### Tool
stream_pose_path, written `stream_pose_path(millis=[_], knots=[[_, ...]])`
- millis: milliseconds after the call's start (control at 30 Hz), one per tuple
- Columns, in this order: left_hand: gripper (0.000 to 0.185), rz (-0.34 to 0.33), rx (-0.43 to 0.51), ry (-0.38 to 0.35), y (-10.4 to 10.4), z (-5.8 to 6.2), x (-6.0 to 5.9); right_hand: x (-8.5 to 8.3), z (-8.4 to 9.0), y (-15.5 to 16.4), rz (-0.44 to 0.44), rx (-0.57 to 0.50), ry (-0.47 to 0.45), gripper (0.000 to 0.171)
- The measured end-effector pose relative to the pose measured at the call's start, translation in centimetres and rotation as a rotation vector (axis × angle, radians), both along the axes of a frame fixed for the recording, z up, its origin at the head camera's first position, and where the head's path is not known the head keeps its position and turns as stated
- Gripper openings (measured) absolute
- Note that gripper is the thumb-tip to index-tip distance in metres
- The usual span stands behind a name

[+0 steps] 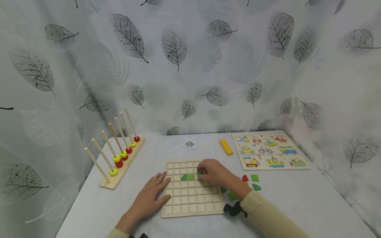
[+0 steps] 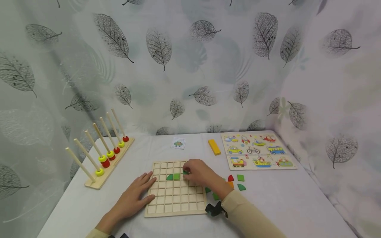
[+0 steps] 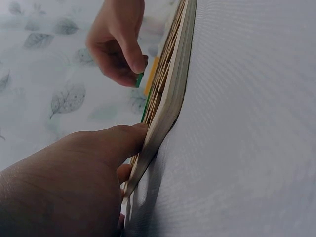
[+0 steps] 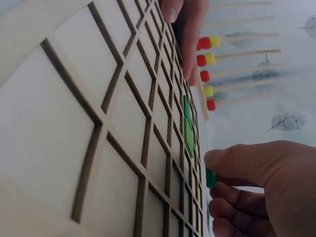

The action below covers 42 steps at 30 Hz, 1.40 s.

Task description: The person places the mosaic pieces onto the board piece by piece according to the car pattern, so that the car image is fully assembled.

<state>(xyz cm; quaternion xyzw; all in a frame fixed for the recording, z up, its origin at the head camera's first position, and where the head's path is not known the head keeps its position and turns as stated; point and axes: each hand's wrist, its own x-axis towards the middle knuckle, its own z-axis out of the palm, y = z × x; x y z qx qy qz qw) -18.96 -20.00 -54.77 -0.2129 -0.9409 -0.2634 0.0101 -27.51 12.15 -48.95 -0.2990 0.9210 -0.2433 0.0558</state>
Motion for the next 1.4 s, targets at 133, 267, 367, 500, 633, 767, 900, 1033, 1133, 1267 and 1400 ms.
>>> stream_pose_path(millis=[133, 267, 367, 500, 633, 767, 900, 1033, 1133, 1267, 1400], knots=[[0.070, -0.004, 0.006, 0.001, 0.0, 0.0, 0.0, -0.1, -0.5, -0.4, 0.017, 0.023, 0.033, 0.013], [0.070, -0.001, 0.003, 0.002, 0.0, -0.1, 0.0, -0.2, -0.8, -0.7, 0.055, 0.026, 0.073, 0.011], [0.070, 0.004, 0.006, -0.001, 0.0, -0.1, 0.0, -0.2, -1.0, -0.8, 0.075, 0.031, 0.079, 0.012], [0.070, 0.002, 0.005, -0.001, 0.0, 0.0, 0.1, -0.1, -1.1, -0.8, 0.058, 0.043, 0.057, 0.015], [0.070, 0.005, 0.002, 0.002, 0.0, 0.1, 0.1, -0.1, -1.1, -0.8, 0.051, 0.032, 0.040, 0.014], [0.070, 0.008, 0.002, 0.000, -0.1, 0.0, 0.2, -0.1, -1.1, -0.7, 0.068, 0.026, 0.042, 0.013], [0.070, 0.003, 0.010, -0.006, -0.1, 0.0, 0.2, -0.1, -1.1, -0.6, 0.063, 0.014, 0.029, 0.014], [0.070, 0.002, 0.009, -0.006, 0.0, 0.1, 0.1, -0.1, -0.9, -0.1, 0.036, -0.027, 0.003, 0.014], [0.070, 0.004, 0.001, -0.003, 0.0, 0.2, 0.1, -0.1, -0.5, 0.6, 0.015, -0.047, 0.009, 0.015], [0.070, 0.004, -0.004, -0.004, 0.0, 0.2, 0.1, 0.0, 0.1, 1.8, -0.010, -0.050, 0.026, 0.016], [0.070, 0.005, -0.011, -0.005, 0.0, 0.2, 0.1, 0.3, 0.9, 3.3, -0.027, -0.054, 0.024, 0.018]])
